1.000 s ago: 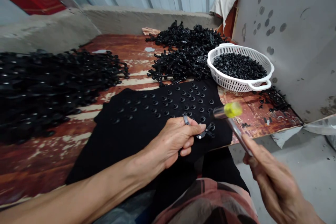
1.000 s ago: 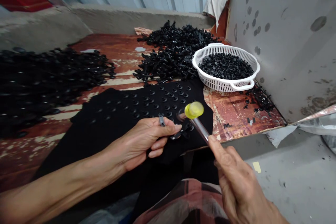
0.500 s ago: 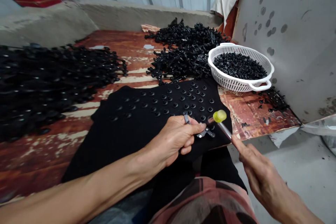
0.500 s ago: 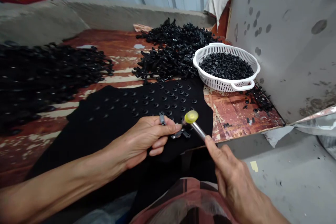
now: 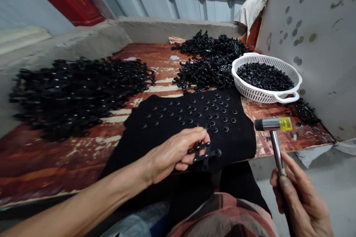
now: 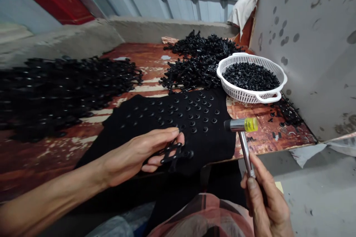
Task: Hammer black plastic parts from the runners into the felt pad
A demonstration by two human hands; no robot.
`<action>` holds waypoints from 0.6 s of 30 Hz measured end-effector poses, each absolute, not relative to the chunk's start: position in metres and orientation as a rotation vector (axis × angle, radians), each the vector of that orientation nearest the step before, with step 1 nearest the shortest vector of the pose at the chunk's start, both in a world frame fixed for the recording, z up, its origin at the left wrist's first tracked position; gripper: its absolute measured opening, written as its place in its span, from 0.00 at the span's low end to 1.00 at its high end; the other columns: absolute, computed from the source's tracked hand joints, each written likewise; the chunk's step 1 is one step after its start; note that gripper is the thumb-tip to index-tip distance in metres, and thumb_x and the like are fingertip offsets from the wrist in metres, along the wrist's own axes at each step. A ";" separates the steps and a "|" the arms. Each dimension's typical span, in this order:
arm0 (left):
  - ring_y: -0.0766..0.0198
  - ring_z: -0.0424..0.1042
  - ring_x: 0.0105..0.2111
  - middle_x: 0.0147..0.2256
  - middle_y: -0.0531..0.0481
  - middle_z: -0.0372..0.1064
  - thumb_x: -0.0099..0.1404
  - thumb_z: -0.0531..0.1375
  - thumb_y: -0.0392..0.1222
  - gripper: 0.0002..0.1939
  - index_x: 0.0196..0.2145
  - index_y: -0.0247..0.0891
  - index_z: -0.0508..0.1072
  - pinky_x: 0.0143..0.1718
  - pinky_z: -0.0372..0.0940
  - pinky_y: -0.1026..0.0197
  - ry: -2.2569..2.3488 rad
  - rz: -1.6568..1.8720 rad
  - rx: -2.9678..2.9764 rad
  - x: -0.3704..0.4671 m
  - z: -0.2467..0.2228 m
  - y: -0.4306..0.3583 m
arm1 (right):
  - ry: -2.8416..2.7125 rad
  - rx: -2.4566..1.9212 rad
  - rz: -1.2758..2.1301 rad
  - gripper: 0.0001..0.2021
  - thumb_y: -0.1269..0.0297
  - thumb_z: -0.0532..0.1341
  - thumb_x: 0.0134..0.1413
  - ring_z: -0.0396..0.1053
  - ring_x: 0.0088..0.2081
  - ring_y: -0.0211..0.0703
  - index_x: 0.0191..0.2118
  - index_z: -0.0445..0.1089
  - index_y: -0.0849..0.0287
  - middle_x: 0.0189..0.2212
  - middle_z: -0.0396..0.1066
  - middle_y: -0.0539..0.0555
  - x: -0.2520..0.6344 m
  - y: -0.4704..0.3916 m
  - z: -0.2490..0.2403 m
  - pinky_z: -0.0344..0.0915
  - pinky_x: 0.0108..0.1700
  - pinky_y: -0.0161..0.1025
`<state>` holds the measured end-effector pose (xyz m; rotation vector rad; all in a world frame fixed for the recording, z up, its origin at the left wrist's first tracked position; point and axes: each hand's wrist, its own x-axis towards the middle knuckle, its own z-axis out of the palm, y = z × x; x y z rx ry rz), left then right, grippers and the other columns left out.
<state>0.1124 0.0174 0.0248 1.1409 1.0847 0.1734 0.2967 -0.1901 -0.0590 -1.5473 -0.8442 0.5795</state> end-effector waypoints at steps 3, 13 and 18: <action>0.78 0.44 0.15 0.20 0.56 0.59 0.52 0.64 0.58 0.21 0.24 0.37 0.66 0.15 0.36 0.73 1.026 0.158 1.222 0.113 0.021 0.020 | -0.835 -1.543 0.628 0.21 0.63 0.59 0.64 0.64 0.20 0.34 0.60 0.65 0.40 0.31 0.73 0.50 0.297 -0.189 -0.062 0.65 0.19 0.29; 0.76 0.44 0.15 0.20 0.55 0.58 0.50 0.63 0.65 0.26 0.23 0.36 0.68 0.15 0.36 0.71 0.969 0.181 1.380 0.115 0.015 0.035 | -0.840 -1.580 0.619 0.23 0.57 0.60 0.62 0.67 0.21 0.38 0.62 0.65 0.48 0.35 0.77 0.55 0.294 -0.186 -0.064 0.68 0.19 0.33; 0.75 0.44 0.15 0.19 0.56 0.54 0.52 0.61 0.64 0.25 0.20 0.37 0.66 0.15 0.38 0.71 1.006 0.173 1.480 0.118 0.014 0.035 | -0.858 -1.587 0.625 0.23 0.59 0.61 0.62 0.69 0.22 0.38 0.62 0.65 0.49 0.34 0.77 0.55 0.295 -0.186 -0.065 0.69 0.21 0.32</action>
